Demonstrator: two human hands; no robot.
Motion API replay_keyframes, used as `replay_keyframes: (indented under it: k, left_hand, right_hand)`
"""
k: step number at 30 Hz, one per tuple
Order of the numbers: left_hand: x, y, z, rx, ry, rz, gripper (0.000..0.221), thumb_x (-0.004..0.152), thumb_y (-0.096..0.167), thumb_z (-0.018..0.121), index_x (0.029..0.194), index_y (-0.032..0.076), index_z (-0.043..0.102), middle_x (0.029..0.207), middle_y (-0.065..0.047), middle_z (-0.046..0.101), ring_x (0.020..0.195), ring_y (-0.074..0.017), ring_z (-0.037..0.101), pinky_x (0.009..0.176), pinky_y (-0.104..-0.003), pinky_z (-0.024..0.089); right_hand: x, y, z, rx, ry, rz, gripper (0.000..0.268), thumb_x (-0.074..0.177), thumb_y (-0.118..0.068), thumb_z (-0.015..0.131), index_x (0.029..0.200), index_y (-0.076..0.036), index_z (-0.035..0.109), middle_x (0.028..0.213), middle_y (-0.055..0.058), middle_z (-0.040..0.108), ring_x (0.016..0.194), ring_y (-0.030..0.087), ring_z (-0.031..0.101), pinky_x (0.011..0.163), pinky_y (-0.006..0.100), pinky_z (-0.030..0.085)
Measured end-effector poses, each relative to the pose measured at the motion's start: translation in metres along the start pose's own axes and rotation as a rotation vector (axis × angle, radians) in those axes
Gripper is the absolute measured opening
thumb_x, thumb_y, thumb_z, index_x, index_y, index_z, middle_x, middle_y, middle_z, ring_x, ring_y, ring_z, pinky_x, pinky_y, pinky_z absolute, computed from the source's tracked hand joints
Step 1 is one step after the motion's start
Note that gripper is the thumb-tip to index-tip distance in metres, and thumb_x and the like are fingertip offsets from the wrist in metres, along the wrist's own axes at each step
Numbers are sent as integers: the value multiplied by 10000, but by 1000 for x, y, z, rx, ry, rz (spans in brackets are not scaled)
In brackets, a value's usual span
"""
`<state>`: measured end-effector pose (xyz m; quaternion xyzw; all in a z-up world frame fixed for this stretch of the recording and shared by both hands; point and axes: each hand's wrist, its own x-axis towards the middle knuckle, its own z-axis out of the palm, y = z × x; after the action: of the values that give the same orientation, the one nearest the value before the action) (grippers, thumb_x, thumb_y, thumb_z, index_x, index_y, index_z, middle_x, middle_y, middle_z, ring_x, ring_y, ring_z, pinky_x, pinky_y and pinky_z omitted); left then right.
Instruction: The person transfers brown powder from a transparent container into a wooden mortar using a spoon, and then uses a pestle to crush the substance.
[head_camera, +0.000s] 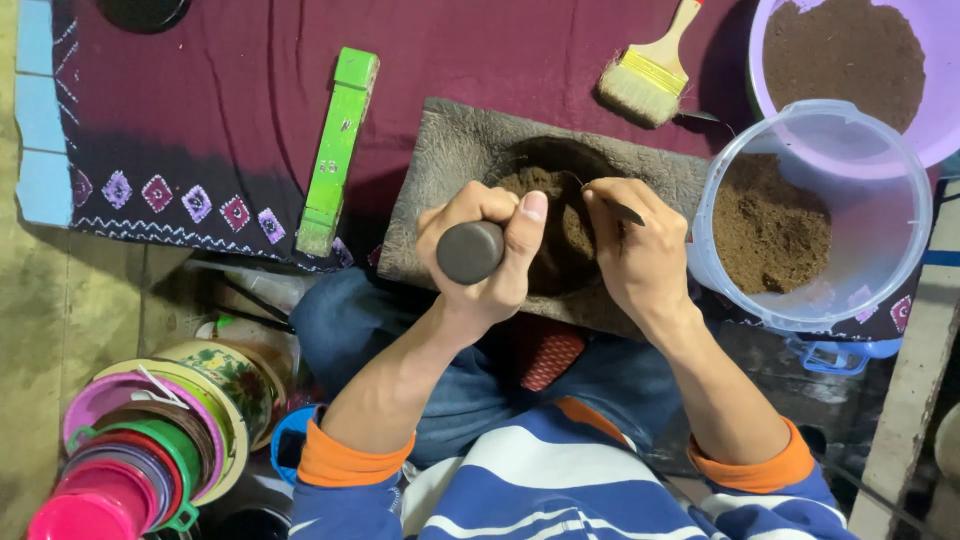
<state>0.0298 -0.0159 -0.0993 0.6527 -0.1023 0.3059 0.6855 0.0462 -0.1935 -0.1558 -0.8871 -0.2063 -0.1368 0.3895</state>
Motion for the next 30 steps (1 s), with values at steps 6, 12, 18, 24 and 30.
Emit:
replay_keyframes:
  k: [6, 12, 18, 24, 30]
  left_hand:
    - [3, 1, 11, 25, 24, 8, 389, 913, 12, 701, 617, 125, 474, 455, 42, 396, 423, -33, 405, 493, -192, 403]
    - [8, 6, 3, -14, 5, 4, 370, 905, -15, 709, 622, 109, 506, 472, 35, 420, 451, -44, 386, 491, -216, 406]
    - [17, 37, -13, -58, -65, 4, 374, 915, -78, 693, 654, 71, 471, 508, -8, 353, 453, -117, 330, 477, -263, 389]
    - [20, 112, -20, 223, -177, -140, 250, 995, 56, 547, 816, 78, 375, 625, -45, 404, 529, -156, 307, 524, -280, 308]
    - [16, 100, -22, 249, -123, -159, 216, 980, 49, 610, 812, 56, 473, 710, -23, 535, 548, -108, 426, 543, -265, 388]
  right_hand:
    - [-11, 13, 6, -188, -210, -73, 91, 1031, -80, 662, 1003, -60, 746, 904, 117, 718, 800, 337, 743, 622, 400, 606]
    - [-15, 2, 0, -158, -258, 30, 165, 1053, -124, 610, 950, -62, 722, 742, 113, 648, 673, 352, 712, 544, 408, 576]
    - [-30, 7, 9, -100, -246, 9, 126, 1035, -78, 628, 947, -67, 718, 708, 71, 630, 635, 286, 707, 530, 349, 571]
    - [-25, 0, 4, 115, -297, 158, 145, 1052, -65, 547, 935, -16, 618, 733, 80, 661, 611, 243, 638, 600, 381, 468]
    - [-12, -3, 6, 24, -187, 116, 222, 1092, -153, 542, 1055, -7, 704, 728, 67, 705, 591, 227, 669, 586, 367, 506]
